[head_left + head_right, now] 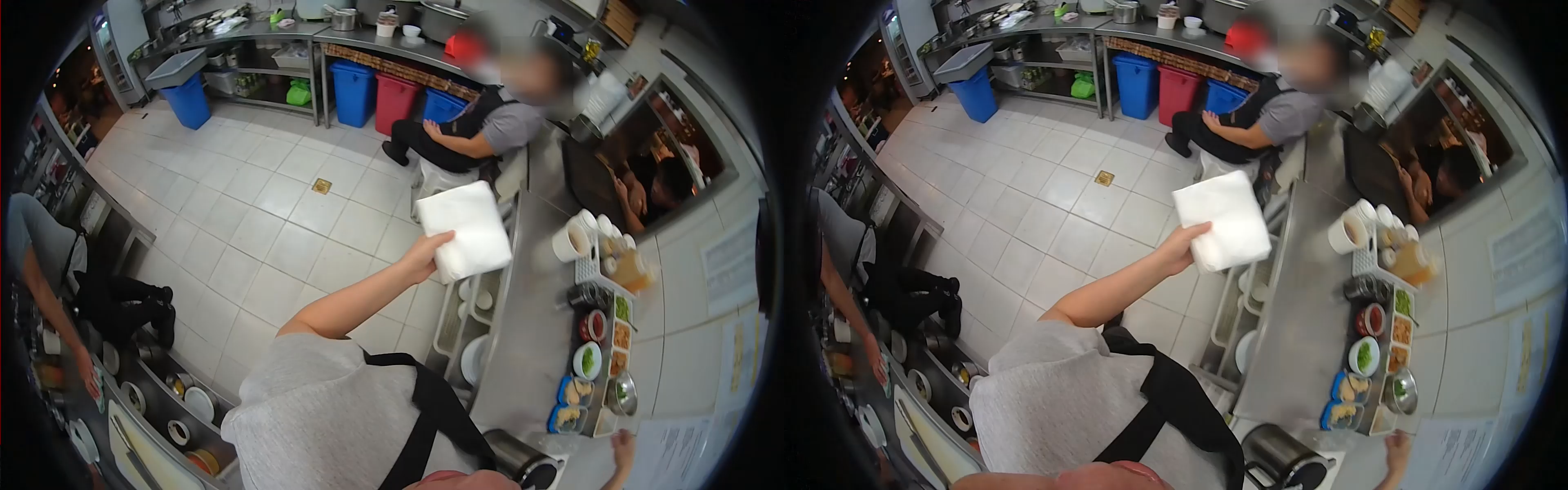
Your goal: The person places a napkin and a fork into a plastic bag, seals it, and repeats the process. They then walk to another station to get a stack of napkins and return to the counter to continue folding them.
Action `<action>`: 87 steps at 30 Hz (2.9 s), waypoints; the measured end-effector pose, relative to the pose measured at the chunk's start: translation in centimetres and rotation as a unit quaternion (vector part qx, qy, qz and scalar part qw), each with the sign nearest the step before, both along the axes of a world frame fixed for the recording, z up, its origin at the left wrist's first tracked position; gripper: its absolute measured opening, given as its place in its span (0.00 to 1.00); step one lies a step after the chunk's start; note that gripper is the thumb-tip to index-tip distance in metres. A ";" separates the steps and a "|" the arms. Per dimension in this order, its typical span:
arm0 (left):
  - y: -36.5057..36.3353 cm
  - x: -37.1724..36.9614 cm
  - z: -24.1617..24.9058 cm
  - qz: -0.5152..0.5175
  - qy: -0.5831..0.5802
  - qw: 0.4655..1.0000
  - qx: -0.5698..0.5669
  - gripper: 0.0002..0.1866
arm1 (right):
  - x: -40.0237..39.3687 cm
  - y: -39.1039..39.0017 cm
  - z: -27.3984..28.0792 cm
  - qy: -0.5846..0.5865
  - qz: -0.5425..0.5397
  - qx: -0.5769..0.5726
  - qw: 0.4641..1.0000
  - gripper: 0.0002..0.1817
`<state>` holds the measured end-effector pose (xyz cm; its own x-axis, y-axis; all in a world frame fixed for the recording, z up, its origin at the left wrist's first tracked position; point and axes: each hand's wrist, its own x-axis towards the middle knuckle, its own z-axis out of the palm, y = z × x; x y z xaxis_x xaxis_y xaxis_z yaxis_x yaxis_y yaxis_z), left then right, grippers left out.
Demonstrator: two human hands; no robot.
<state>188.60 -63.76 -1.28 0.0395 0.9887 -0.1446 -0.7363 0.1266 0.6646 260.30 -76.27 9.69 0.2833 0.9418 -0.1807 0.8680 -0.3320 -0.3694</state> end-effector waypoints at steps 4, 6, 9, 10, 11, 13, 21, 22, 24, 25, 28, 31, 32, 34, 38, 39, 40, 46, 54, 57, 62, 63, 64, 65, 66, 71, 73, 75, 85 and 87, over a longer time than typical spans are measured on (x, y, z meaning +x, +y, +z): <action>0.7 -12.3 -2.7 0.099 -0.088 0.991 -0.023 0.28 | -27.6 9.3 9.4 -0.046 0.180 0.192 0.964 0.22; 0.0 -17.7 -3.3 0.118 -0.108 0.985 -0.064 0.28 | -46.1 13.2 10.3 0.130 0.289 0.243 0.917 0.22; -2.6 -23.6 -2.4 0.200 -0.112 0.969 -0.095 0.27 | -67.8 17.9 9.5 0.157 0.458 0.139 0.864 0.30; -3.6 -25.3 -1.3 0.212 -0.109 0.968 -0.080 0.27 | -73.4 20.3 8.3 0.160 0.524 0.136 0.825 0.31; -4.8 -26.8 -1.3 0.255 -0.088 0.958 -0.093 0.26 | -78.7 22.6 7.6 0.263 0.565 0.103 0.775 0.32; -7.4 -30.4 -2.8 0.279 -0.084 0.952 -0.097 0.25 | -87.6 28.7 2.6 0.338 0.551 0.152 0.748 0.34; -11.6 -38.4 -4.8 0.455 -0.116 0.864 -0.179 0.29 | -101.1 40.0 -0.5 0.448 0.459 0.003 0.767 0.41; -11.0 -39.3 -5.0 0.465 -0.125 0.858 -0.180 0.28 | -102.1 41.4 -0.8 0.448 0.459 0.005 0.767 0.41; -8.6 -41.3 -5.0 0.470 -0.127 0.856 -0.177 0.28 | -104.3 44.2 -1.0 0.448 0.461 -0.004 0.766 0.41; -7.1 -42.4 -5.0 0.477 -0.130 0.852 -0.175 0.27 | -105.2 45.7 -1.0 0.448 0.463 -0.001 0.765 0.41; -1.5 -46.3 -4.7 0.465 -0.132 0.860 -0.165 0.27 | -108.1 50.1 -1.1 0.444 0.476 -0.009 0.759 0.40; 4.6 -50.0 -2.5 0.456 -0.115 0.870 -0.146 0.26 | -111.2 54.8 -1.4 0.445 0.468 -0.003 0.763 0.40; 6.4 -51.3 -2.0 0.450 -0.093 0.877 -0.141 0.26 | -112.1 56.2 -1.2 0.435 0.465 -0.006 0.771 0.40; 8.8 -54.3 -2.2 0.435 -0.105 0.882 -0.145 0.26 | -114.0 58.6 -1.7 0.418 0.456 -0.016 0.786 0.40; 13.5 -58.2 -2.5 0.425 -0.136 0.884 -0.140 0.26 | -117.9 63.4 -2.7 0.420 0.460 -0.037 0.781 0.39; 14.6 -59.0 -2.7 0.419 -0.138 0.886 -0.140 0.26 | -118.5 64.4 -2.9 0.416 0.458 -0.040 0.784 0.39; 15.9 -59.8 -2.9 0.417 -0.138 0.885 -0.152 0.27 | -119.1 65.5 -3.0 0.414 0.458 -0.035 0.786 0.38; 24.9 -67.8 -3.9 0.345 -0.117 0.915 -0.174 0.29 | -122.8 70.8 -3.4 0.415 0.414 -0.012 0.810 0.37; 37.7 -81.7 -1.2 0.228 -0.066 0.962 -0.133 0.30 | -130.3 75.1 -4.5 0.440 0.369 0.009 0.819 0.37; 40.6 -86.2 -0.3 0.209 -0.053 0.970 -0.115 0.30 | -133.7 76.3 -5.9 0.455 0.332 -0.009 0.826 0.34; 44.5 -90.2 -1.3 0.193 -0.016 0.976 -0.100 0.30 | -139.4 76.3 -8.0 0.476 0.327 -0.055 0.815 0.23; 45.4 -90.4 -1.5 0.177 -0.015 0.979 -0.098 0.30 | -140.2 76.5 -8.9 0.484 0.359 -0.060 0.796 0.23; 46.2 -90.4 -1.8 0.155 -0.001 0.982 -0.103 0.30 | -141.3 76.6 -9.8 0.486 0.373 -0.055 0.788 0.26; 47.1 -90.5 -2.1 0.135 0.012 0.985 -0.108 0.29 | -142.4 76.5 -10.5 0.494 0.391 -0.069 0.774 0.27; 48.2 -90.6 -2.6 0.113 0.006 0.986 -0.122 0.29 | -143.2 76.5 -11.0 0.501 0.409 -0.083 0.758 0.29; 54.8 -91.1 -3.0 0.033 0.042 0.993 -0.107 0.30 | -144.7 79.0 -11.0 0.484 0.429 -0.109 0.755 0.35; 57.5 -91.6 -3.2 0.022 0.060 0.993 -0.101 0.31 | -144.7 80.7 -11.6 0.541 0.382 -0.137 0.737 0.36; 60.5 -92.3 -3.6 -0.053 0.103 0.987 -0.110 0.31 | -144.3 82.9 -13.0 0.630 0.315 -0.114 0.701 0.34; 76.1 -93.9 -4.1 -0.111 0.171 0.977 -0.058 0.22 | -143.2 91.0 -14.3 0.652 0.140 -0.034 0.745 0.27; 83.4 -95.7 -2.9 -0.031 0.275 0.960 -0.034 0.28 | -142.3 91.9 -13.9 0.649 0.108 0.006 0.753 0.26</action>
